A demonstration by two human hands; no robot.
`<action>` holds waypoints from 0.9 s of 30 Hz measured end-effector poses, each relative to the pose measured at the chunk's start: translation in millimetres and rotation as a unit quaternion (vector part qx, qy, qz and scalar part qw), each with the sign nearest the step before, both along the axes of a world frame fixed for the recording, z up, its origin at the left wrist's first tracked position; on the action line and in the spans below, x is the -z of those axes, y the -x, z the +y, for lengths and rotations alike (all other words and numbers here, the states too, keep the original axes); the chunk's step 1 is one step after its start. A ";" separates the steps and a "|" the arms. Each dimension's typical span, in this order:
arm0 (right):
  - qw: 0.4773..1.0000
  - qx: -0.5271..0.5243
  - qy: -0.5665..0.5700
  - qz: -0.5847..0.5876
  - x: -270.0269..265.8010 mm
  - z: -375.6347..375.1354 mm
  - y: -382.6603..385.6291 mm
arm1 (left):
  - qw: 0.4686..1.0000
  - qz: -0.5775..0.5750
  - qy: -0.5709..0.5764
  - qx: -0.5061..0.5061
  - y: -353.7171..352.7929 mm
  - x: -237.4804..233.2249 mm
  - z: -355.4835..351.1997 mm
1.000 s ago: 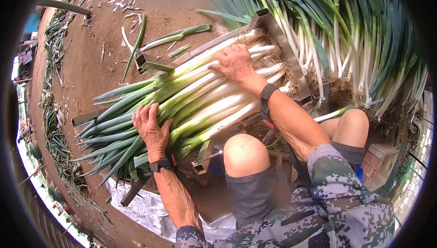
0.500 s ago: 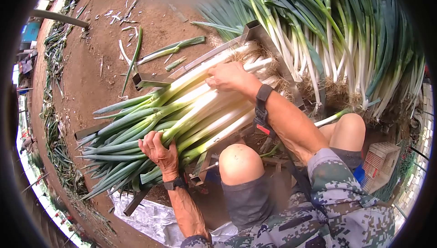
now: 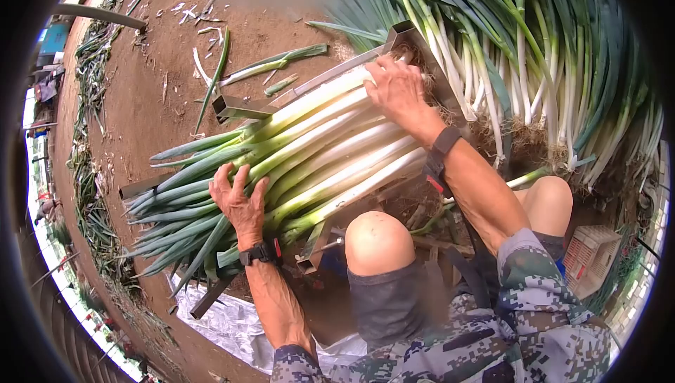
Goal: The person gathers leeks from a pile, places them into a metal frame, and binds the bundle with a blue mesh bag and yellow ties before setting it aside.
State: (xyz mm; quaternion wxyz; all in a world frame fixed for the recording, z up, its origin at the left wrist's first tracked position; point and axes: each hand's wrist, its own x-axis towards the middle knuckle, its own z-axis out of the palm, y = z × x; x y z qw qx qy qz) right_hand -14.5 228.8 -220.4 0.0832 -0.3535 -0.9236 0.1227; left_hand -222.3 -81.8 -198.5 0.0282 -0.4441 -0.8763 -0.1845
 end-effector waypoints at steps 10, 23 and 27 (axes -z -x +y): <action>0.990 -0.102 0.010 0.092 28.4 -4.9 5.9 | 0.999 -0.027 0.014 0.029 21.5 -4.6 14.2; 0.954 -0.231 0.050 0.186 -29.5 -67.4 11.6 | 0.998 0.039 0.027 0.045 -18.1 -89.9 -3.5; 0.947 -0.205 -0.010 0.246 -93.5 -71.9 32.7 | 0.991 0.124 -0.038 0.031 5.3 -113.0 -4.3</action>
